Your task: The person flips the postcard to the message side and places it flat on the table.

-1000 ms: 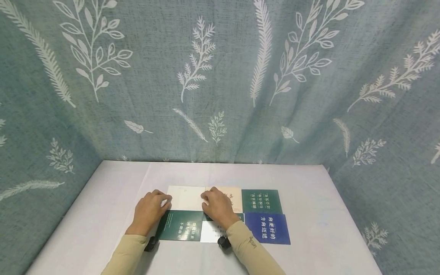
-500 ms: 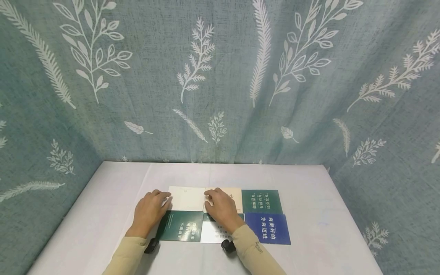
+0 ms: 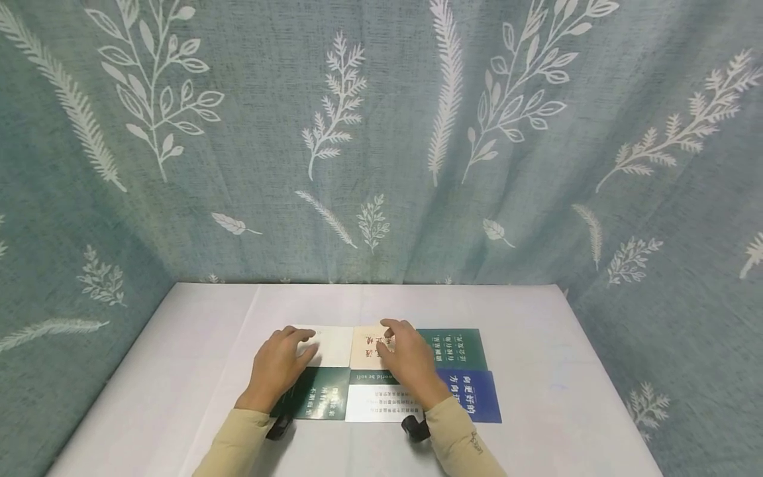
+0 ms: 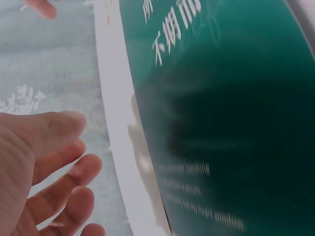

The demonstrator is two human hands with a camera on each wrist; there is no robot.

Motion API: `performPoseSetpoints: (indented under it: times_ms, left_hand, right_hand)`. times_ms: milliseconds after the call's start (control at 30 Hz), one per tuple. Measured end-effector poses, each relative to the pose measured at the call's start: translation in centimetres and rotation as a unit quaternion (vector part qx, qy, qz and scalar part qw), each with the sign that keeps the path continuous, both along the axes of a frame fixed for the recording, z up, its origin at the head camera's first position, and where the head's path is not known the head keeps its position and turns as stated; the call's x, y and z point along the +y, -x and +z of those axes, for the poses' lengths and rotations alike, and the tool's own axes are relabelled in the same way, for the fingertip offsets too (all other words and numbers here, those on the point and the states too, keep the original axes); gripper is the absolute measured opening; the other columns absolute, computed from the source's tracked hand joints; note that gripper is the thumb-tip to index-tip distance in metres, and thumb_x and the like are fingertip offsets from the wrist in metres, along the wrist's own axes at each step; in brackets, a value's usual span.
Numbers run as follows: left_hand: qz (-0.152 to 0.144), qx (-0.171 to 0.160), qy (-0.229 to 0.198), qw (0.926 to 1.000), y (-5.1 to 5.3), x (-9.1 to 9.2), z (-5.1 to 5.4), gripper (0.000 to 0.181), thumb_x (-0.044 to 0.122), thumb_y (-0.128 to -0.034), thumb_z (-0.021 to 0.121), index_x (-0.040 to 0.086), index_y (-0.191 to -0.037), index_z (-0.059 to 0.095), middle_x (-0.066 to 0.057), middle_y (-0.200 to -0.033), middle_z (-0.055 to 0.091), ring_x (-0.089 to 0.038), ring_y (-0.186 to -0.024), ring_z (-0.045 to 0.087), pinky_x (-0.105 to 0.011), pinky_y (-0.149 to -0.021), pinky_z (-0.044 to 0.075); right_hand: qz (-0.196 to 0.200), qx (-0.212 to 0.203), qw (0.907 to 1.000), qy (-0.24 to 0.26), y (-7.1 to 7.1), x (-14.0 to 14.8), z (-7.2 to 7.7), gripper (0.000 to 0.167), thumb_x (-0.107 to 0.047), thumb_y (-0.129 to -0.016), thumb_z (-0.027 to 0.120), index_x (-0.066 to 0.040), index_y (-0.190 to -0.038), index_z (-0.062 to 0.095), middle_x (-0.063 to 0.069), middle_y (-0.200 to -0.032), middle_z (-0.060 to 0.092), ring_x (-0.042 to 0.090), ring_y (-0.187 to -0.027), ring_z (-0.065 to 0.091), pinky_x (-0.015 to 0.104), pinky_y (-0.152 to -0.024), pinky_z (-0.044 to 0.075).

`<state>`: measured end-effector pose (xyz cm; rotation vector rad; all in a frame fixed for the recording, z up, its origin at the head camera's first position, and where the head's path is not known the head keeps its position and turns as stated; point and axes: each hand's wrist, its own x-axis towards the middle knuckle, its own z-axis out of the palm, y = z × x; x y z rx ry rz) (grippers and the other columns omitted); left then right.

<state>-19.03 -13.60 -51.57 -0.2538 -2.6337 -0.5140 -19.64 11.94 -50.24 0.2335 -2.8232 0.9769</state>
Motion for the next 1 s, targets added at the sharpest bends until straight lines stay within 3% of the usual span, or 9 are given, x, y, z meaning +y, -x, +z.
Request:
performPoseSetpoints:
  times_ms: [267,467,667,833,1000]
  left_hand:
    - [-0.019,-0.015,-0.013,0.9996,0.4,1.8,-0.3,0.022,0.019,-0.0858,0.078,0.009,-0.105,0.078,-0.01,-0.1,0.074,-0.029,-0.085,0.068,-0.042,-0.066,0.055]
    - [-0.036,-0.038,0.011,0.9986,1.0,2.7,-0.5,0.027,0.025,-0.0853,0.081,0.011,-0.108,0.077,-0.008,-0.104,0.073,-0.026,-0.088,0.068,-0.041,-0.073,0.056]
    - [-0.052,-0.074,0.006,0.9959,1.6,3.0,-0.2,0.035,0.031,-0.0847,0.083,0.012,-0.113,0.075,-0.008,-0.108,0.072,-0.025,-0.092,0.066,-0.042,-0.08,0.056]
    - [-0.083,-0.066,-0.012,0.9943,2.3,3.3,-0.1,0.038,0.032,-0.0846,0.083,0.01,-0.115,0.075,-0.009,-0.108,0.072,-0.026,-0.091,0.064,-0.042,-0.08,0.055]
    - [-0.109,-0.071,0.002,0.9915,3.1,3.9,-0.1,0.043,0.035,-0.0829,0.084,0.009,-0.116,0.074,-0.01,-0.106,0.071,-0.026,-0.089,0.062,-0.042,-0.077,0.054]
  right_hand:
    - [-0.023,-0.016,0.9996,-0.002,0.1,2.0,-0.1,0.05,-0.022,-0.089,0.076,-0.01,-0.135,0.062,0.001,-0.107,0.067,0.01,-0.074,0.052,0.029,-0.062,0.045]
    - [-0.023,-0.032,0.9992,-0.007,0.5,3.4,-0.6,0.058,-0.022,-0.085,0.079,-0.006,-0.138,0.059,0.004,-0.109,0.066,0.011,-0.073,0.051,0.033,-0.065,0.048]
    - [-0.011,-0.048,0.9974,-0.052,1.4,4.9,-0.9,0.068,-0.029,-0.083,0.083,-0.005,-0.141,0.057,0.005,-0.106,0.063,0.02,-0.09,0.061,0.048,-0.085,0.054]
    - [0.001,-0.077,0.993,-0.089,2.1,5.7,-1.0,0.077,-0.039,-0.081,0.084,-0.007,-0.144,0.054,0.008,-0.11,0.061,0.024,-0.092,0.062,0.051,-0.086,0.054]
    - [0.011,-0.106,0.9878,-0.113,2.5,5.6,-1.1,0.086,-0.048,-0.077,0.086,-0.005,-0.144,0.054,0.011,-0.11,0.058,0.023,-0.087,0.058,0.051,-0.086,0.054]
